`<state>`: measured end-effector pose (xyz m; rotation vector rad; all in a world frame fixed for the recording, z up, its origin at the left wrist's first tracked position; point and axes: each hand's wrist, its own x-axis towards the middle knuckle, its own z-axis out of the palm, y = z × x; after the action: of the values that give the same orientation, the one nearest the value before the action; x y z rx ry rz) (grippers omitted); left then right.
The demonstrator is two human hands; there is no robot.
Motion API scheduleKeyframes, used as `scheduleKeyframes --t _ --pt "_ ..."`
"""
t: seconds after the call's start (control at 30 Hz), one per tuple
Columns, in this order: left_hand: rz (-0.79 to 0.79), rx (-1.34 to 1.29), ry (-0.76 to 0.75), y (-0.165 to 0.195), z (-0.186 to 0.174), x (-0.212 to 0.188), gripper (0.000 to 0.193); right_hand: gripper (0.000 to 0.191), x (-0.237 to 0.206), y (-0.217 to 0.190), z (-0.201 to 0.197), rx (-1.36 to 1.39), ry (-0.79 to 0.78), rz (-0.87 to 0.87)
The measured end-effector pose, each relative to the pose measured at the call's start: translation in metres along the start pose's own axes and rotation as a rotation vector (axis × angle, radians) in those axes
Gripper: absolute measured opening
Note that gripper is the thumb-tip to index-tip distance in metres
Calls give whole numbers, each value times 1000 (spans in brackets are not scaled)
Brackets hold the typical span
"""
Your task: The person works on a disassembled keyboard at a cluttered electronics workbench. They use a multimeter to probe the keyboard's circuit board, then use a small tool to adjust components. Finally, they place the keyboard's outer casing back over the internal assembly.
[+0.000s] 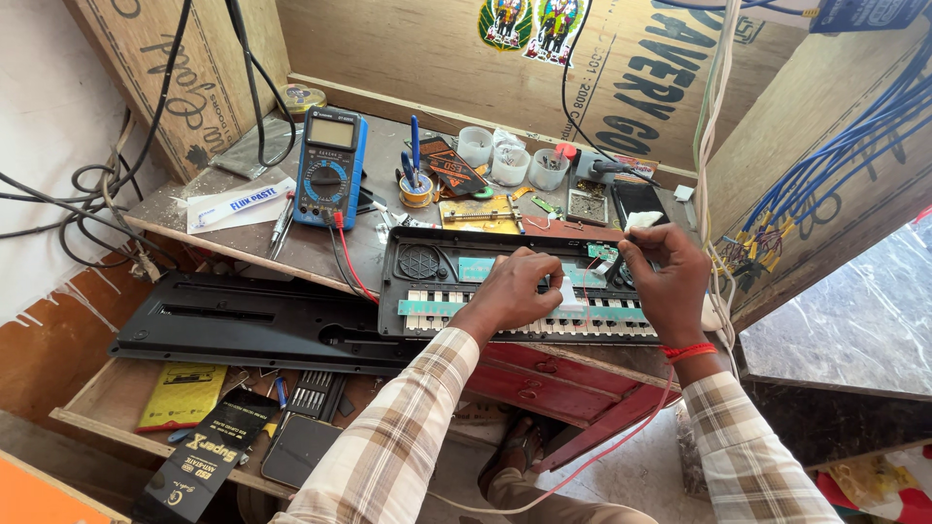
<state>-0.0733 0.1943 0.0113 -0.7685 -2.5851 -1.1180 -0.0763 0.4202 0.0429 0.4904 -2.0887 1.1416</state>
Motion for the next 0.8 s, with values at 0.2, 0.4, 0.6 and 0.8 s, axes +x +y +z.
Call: scheduleKeyframes --t 0.2,0.4,0.6,0.8 --pt "25 -8 30 0 -2 -2 13 18 4 0 2 75 32 -110" --pt "29 -10 36 0 1 0 12 22 8 5 2 141 -31 36" --pt "30 1 39 -1 0 -1 13 22 9 0 10 -57 7 17" --pt "24 -6 36 0 0 -2 13 11 3 -3 8 145 -81 -68"
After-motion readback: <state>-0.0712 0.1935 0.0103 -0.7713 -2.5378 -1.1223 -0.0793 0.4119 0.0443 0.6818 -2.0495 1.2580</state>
